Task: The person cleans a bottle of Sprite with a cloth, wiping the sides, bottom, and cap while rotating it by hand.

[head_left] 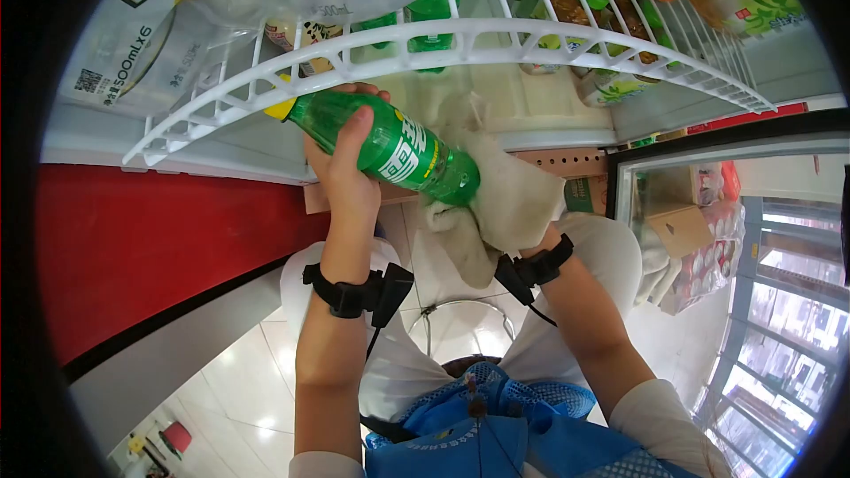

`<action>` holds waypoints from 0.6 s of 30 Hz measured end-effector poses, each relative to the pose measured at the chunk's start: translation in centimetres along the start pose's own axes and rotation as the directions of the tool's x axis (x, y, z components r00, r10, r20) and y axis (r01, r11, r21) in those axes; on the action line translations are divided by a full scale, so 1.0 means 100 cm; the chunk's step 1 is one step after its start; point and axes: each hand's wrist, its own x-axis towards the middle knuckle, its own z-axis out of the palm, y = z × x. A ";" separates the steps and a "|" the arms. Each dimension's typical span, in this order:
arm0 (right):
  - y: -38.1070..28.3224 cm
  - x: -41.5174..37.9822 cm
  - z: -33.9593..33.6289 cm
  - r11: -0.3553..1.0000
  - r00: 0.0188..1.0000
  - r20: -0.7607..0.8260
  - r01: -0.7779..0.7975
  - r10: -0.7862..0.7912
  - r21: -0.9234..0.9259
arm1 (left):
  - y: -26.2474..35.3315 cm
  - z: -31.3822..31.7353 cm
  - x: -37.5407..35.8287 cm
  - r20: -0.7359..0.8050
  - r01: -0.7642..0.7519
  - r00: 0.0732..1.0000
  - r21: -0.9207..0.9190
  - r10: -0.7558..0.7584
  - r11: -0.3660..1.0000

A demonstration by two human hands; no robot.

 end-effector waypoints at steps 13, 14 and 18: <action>0.050 -0.021 0.088 0.682 0.919 -0.246 -0.033 0.307 0.731 | -0.017 0.011 -0.024 0.303 -0.221 0.951 0.526 0.062 0.821; 0.048 -0.021 0.085 0.830 0.918 -0.339 0.018 0.207 0.558 | -0.017 0.011 -0.024 0.287 -0.173 0.958 0.511 0.023 0.842; 0.048 0.000 0.049 0.415 0.968 -0.034 -0.076 0.250 0.907 | -0.020 0.013 -0.029 0.346 -0.099 0.937 0.384 -0.044 0.918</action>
